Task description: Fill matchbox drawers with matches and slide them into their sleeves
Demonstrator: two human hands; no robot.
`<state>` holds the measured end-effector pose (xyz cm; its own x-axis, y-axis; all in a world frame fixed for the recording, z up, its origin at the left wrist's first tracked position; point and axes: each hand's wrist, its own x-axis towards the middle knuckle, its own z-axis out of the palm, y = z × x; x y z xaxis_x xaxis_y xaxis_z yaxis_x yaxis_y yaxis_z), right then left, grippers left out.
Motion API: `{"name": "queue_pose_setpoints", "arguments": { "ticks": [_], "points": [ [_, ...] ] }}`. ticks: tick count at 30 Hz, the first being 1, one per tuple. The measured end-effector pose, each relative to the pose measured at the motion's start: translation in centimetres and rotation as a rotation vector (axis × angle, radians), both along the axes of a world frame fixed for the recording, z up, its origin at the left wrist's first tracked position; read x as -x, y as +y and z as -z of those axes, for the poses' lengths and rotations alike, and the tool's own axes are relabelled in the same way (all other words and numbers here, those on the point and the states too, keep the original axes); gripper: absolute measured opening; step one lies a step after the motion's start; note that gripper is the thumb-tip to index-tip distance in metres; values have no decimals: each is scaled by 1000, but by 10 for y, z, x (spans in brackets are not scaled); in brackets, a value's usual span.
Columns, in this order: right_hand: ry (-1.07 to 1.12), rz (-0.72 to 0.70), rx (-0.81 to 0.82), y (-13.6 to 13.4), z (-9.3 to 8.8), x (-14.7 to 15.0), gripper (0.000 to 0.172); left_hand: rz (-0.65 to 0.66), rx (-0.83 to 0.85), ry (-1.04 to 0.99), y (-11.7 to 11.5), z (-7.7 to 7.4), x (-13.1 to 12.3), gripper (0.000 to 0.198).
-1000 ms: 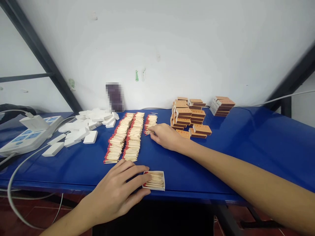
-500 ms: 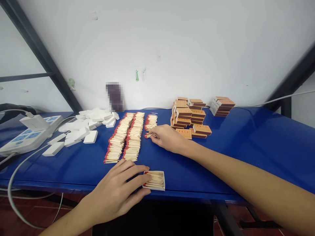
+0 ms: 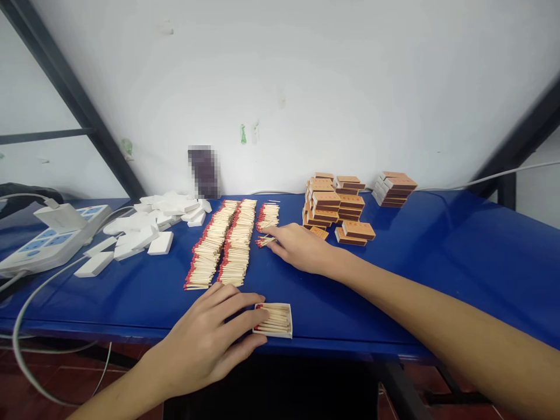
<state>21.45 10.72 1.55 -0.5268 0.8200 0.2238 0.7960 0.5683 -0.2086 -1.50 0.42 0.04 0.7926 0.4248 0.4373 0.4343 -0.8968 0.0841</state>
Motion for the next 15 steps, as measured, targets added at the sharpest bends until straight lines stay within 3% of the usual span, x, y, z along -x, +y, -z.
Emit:
{"name": "queue_pose_setpoints", "arguments": {
  "ticks": [9,15],
  "points": [
    [2,-55,-18,4,4,-1,26,-1,-10,-1,1,-1,0,19],
    [63,-96,-98,7,8,-5,27,-2,-25,-8,1,-1,-1,17]
  ]
}}
